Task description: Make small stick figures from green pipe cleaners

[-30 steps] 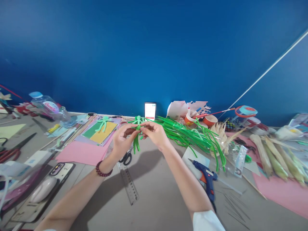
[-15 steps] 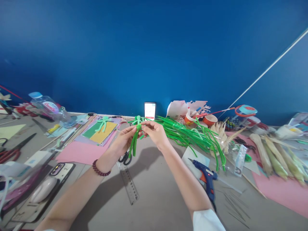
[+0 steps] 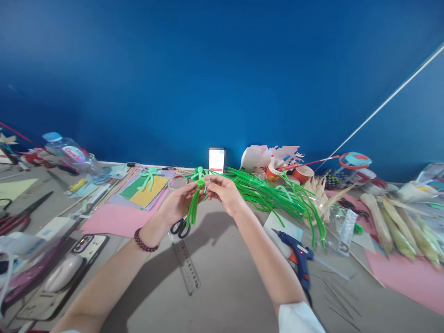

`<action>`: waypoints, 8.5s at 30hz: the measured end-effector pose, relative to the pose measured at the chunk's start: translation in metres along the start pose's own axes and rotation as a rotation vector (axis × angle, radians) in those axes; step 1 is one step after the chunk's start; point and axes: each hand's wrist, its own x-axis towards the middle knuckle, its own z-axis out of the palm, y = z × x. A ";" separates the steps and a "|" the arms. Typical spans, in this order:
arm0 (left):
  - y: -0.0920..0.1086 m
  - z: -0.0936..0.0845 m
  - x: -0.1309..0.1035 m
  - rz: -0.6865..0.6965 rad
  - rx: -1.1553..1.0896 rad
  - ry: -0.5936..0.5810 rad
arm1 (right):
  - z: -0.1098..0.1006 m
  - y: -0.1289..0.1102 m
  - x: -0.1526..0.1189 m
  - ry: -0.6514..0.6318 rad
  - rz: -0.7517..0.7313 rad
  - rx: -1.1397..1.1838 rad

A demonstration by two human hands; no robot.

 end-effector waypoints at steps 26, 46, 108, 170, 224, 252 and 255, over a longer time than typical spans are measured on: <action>0.000 0.006 -0.006 0.144 0.219 0.056 | 0.003 -0.003 -0.005 0.024 -0.166 -0.251; -0.004 0.003 -0.002 0.267 0.165 0.169 | 0.007 -0.002 -0.004 0.121 -0.200 -0.314; 0.002 -0.001 0.000 0.126 0.180 0.122 | 0.007 0.005 -0.005 0.157 -0.305 -0.452; 0.016 -0.021 0.005 0.554 0.662 0.308 | 0.038 0.044 -0.018 -0.216 0.023 -1.560; -0.035 -0.032 -0.049 0.682 0.786 0.461 | -0.005 0.101 -0.074 0.030 0.176 -0.147; -0.063 -0.049 -0.048 0.611 0.851 0.360 | -0.003 0.109 -0.080 0.006 0.122 -0.336; -0.064 -0.049 -0.048 0.608 0.838 0.360 | -0.002 0.109 -0.081 -0.004 0.155 -0.298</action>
